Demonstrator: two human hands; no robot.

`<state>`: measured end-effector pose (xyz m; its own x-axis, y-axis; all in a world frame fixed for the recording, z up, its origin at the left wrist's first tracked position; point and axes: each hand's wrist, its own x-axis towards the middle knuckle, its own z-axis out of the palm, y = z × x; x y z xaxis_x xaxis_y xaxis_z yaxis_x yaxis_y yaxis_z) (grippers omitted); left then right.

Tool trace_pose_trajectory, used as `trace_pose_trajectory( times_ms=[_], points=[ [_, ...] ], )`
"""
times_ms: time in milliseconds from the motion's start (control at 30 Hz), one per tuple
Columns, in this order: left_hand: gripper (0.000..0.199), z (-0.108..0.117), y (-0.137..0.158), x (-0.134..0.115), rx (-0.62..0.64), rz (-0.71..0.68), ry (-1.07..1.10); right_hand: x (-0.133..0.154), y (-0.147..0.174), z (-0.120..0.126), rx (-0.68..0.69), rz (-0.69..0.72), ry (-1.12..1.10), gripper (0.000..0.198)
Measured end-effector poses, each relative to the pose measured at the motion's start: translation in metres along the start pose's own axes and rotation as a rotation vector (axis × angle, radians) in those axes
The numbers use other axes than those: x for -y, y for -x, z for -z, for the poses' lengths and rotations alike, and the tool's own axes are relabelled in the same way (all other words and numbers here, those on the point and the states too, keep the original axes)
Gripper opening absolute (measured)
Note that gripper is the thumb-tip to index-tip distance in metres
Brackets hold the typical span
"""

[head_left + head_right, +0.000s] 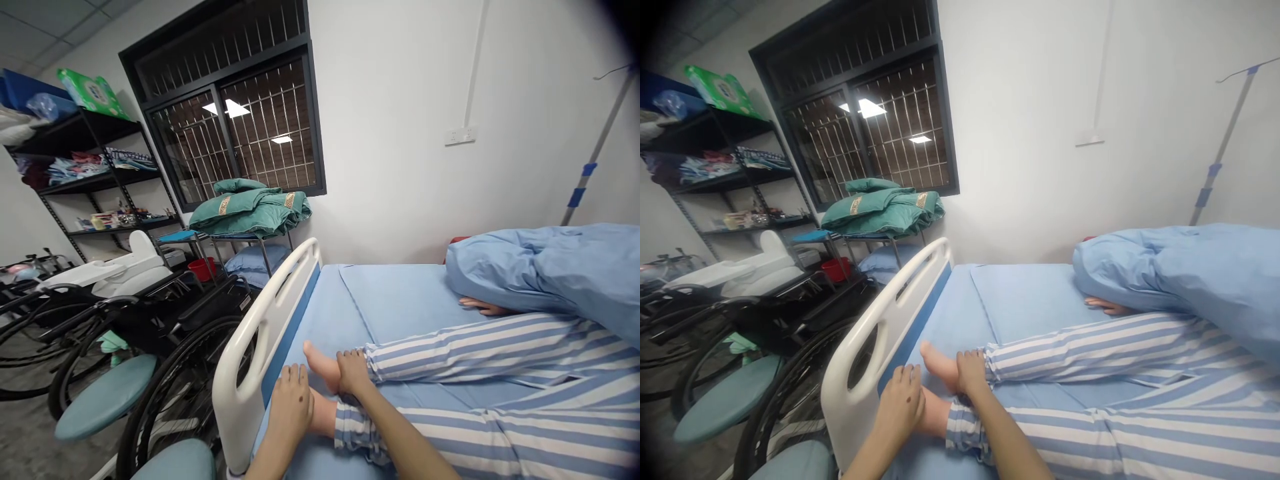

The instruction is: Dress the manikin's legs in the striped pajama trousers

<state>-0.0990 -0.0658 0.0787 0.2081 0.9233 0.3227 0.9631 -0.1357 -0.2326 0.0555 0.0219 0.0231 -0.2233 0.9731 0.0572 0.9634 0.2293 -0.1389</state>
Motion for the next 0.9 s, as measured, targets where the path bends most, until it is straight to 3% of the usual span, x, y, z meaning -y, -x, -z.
trace_pose_trajectory(
  times_ms=[133,233,467,667,767,900],
  points=[
    [0.038,-0.006,0.001,0.0,-0.018,0.168,-0.07,0.005,0.004,0.012,0.043,-0.01,0.017,0.055],
    [0.035,0.001,-0.007,0.006,0.064,0.205,-0.016,0.006,0.004,0.014,0.051,-0.013,0.022,0.054],
    [0.029,0.025,-0.041,0.009,0.358,0.025,-0.002,0.005,0.002,0.007,0.029,-0.01,0.036,0.058],
    [0.024,0.015,-0.055,-0.005,0.607,-0.097,-0.083,-0.001,-0.003,-0.006,-0.006,0.006,0.059,0.056],
    [0.024,0.008,-0.052,-0.005,0.576,-0.124,-0.065,-0.002,-0.004,-0.01,-0.01,0.014,0.074,0.052],
    [0.029,0.008,-0.043,0.0,0.395,-0.094,0.05,-0.002,-0.003,-0.011,-0.013,0.012,0.066,0.053]
  ],
)
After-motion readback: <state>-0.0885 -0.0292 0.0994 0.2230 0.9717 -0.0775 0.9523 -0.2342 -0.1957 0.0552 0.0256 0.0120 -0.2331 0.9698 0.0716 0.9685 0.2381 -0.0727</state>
